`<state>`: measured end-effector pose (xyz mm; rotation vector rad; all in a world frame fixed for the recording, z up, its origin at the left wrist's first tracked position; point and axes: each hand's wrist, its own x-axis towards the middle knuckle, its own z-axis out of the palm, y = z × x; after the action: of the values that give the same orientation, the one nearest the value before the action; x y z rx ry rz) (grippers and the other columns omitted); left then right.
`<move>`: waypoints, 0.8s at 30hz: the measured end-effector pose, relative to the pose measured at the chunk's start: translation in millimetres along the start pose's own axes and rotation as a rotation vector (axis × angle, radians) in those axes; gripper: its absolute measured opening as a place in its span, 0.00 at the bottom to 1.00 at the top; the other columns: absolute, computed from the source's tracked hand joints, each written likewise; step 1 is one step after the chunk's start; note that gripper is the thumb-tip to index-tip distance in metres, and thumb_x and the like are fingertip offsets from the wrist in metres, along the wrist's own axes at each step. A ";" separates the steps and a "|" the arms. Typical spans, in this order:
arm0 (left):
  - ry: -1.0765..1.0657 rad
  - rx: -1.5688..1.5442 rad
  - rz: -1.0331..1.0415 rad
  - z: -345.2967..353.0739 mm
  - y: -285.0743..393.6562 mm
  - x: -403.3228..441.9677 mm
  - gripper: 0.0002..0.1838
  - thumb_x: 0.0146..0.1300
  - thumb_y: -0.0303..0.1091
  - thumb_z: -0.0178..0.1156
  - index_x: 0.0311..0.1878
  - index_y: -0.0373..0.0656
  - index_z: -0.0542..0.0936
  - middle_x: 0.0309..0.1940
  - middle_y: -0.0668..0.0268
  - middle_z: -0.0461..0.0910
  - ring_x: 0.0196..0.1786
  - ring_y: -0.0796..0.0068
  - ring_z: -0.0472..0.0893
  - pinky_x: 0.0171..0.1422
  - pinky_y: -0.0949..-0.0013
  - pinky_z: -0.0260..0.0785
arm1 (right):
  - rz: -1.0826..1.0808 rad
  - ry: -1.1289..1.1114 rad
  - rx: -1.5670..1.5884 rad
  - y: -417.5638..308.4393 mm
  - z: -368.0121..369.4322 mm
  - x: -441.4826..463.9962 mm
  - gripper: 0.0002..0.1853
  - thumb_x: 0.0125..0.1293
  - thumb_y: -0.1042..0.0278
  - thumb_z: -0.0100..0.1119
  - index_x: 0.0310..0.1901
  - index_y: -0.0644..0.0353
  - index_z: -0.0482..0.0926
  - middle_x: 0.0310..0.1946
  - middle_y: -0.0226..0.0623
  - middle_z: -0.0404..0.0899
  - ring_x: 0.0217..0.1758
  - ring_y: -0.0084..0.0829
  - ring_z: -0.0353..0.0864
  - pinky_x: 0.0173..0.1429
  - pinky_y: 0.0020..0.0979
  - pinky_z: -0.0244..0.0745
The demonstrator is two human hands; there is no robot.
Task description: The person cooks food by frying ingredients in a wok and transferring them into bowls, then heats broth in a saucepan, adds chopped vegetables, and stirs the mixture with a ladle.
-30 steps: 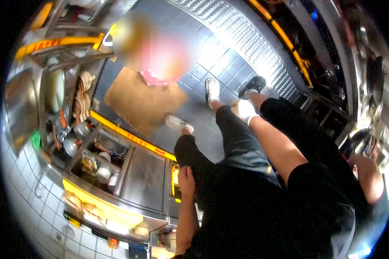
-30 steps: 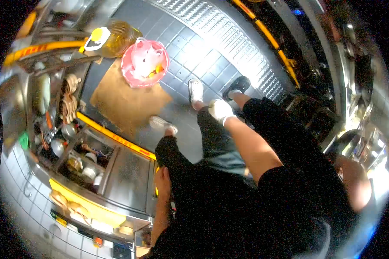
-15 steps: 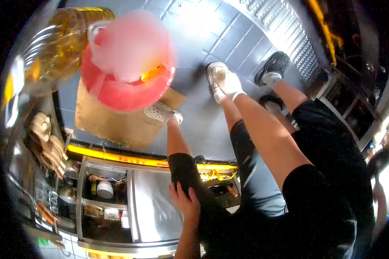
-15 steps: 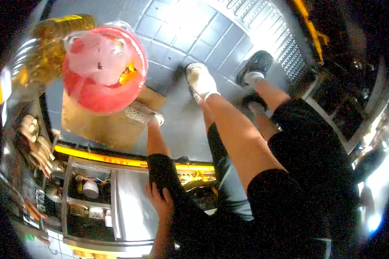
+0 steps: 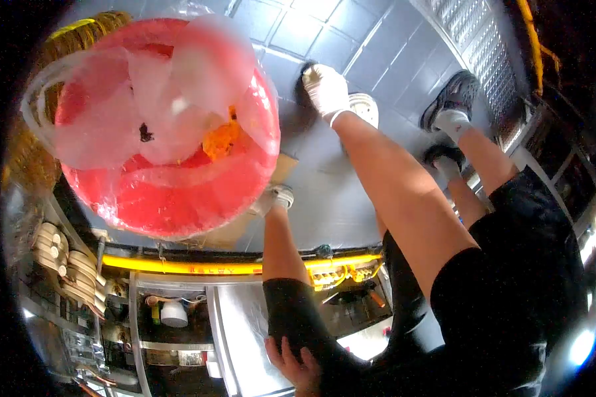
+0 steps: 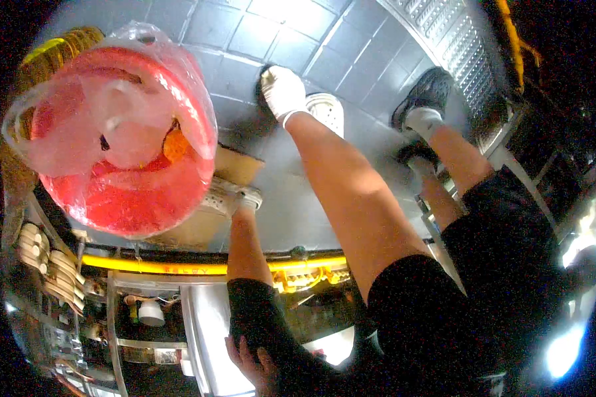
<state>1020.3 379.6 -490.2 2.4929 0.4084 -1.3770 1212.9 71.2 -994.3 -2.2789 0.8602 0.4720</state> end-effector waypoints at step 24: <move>0.175 -0.207 0.040 -23.7 6.1 11.7 0.26 0.65 0.36 0.65 0.64 0.33 0.76 0.72 0.37 0.66 0.73 0.31 0.65 0.77 0.36 0.58 | -0.460 0.347 0.318 -200.9 -164.6 70.2 0.14 0.74 0.60 0.65 0.46 0.66 0.85 0.35 0.34 0.85 0.38 0.22 0.80 0.46 0.27 0.76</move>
<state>1046.9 383.9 -487.4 2.4424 0.5060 -1.0472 1417.9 42.6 -822.4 -2.1888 0.4931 -0.2552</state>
